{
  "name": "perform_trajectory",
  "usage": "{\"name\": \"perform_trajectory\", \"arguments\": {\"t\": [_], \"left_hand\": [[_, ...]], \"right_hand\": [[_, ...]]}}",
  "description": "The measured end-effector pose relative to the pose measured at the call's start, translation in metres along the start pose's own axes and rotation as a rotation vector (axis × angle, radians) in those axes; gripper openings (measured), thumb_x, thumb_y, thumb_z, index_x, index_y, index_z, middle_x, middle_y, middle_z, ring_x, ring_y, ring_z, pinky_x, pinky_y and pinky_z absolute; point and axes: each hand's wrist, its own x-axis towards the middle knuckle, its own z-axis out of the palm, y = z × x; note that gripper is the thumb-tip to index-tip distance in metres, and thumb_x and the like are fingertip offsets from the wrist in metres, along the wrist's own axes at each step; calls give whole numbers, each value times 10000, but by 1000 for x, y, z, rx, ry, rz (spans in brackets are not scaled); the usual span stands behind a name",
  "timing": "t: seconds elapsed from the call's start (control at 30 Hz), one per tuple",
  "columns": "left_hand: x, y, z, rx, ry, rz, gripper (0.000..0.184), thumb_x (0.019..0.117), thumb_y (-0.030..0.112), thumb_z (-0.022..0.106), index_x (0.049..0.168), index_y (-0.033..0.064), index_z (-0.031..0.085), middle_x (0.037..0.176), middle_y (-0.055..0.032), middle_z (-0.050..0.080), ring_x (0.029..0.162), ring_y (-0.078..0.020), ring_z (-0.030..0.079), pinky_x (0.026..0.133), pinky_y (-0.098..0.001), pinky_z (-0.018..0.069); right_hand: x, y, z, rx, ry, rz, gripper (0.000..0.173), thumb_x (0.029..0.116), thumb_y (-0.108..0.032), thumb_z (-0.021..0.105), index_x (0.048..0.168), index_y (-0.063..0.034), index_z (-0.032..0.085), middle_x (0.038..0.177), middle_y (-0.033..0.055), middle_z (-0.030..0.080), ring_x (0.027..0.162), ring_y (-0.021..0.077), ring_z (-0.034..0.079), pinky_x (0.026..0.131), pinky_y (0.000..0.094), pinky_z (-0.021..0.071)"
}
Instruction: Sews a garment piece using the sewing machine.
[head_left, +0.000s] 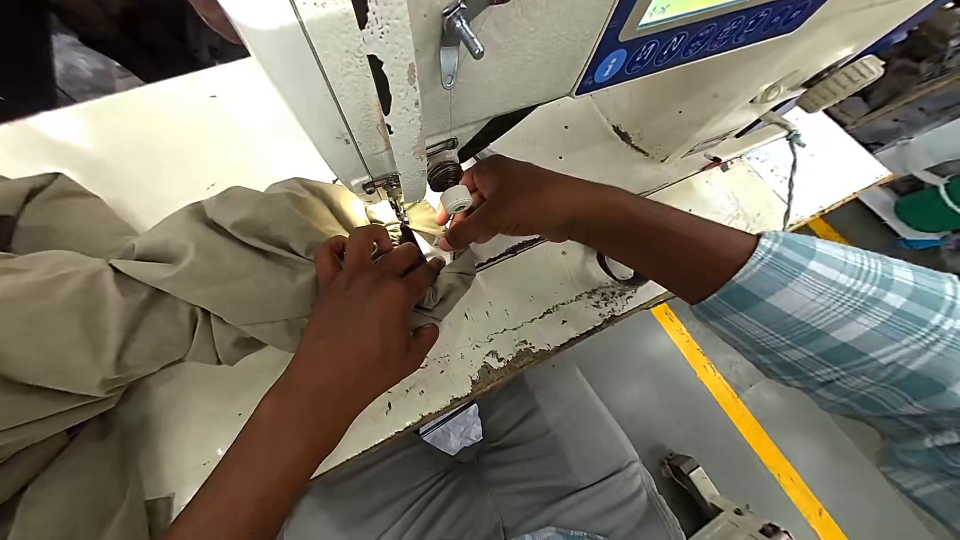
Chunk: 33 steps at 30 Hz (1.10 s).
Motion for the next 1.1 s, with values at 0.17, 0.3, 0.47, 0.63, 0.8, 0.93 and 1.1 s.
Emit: {"name": "perform_trajectory", "arguments": {"t": [0.17,0.3,0.47,0.63,0.8,0.93,1.1], "left_hand": [[0,1,-1,-4,-14,-13,523,710,393,781,1214,254,774,1110,34,688,1222,-326,488,993,-580,328],[0,1,-2,-7,-10,-13,506,706,389,784,1193,252,783,1098,30,685,1190,-329,483,956,-554,330],[0,1,-1,10,-8,-12,487,702,409,778,1162,253,790,1116,19,685,1209,-336,483,967,-559,330],[-1,2,-1,21,-17,-40,399,680,409,786,1046,252,792,1359,-41,597,1302,-358,465,1004,-586,355],[-1,2,-2,9,-24,-46,434,696,412,793,1095,242,802,1297,-20,653,1256,-362,486,973,-583,357],[0,1,-4,29,-38,-36,503,704,419,786,1179,253,790,1294,1,672,1249,-362,498,967,-584,363],[2,2,-5,35,-39,-32,515,701,400,785,1196,257,783,1290,7,681,1262,-365,508,973,-591,387]], "right_hand": [[-1,3,18,-396,147,-107,188,850,-313,835,929,-172,739,737,-56,697,673,84,647,647,368,545],[-10,2,26,-475,258,-160,148,824,-276,833,918,-201,748,732,-78,681,658,65,632,635,344,541],[-16,-1,38,-582,394,-254,129,814,-231,795,934,-191,768,738,-51,685,677,107,641,635,395,519],[-14,7,53,-441,370,-209,62,882,-202,695,868,-193,754,699,-49,632,639,117,596,570,399,476],[-12,12,40,-361,109,-165,242,1059,-282,573,980,-144,756,781,-14,644,713,116,603,653,375,493],[3,14,21,-292,263,-286,225,1023,-222,597,945,-45,712,776,52,633,713,176,603,670,441,501],[41,21,25,-386,508,-252,185,878,-292,745,859,-111,709,808,39,668,798,205,653,683,476,494]]}}
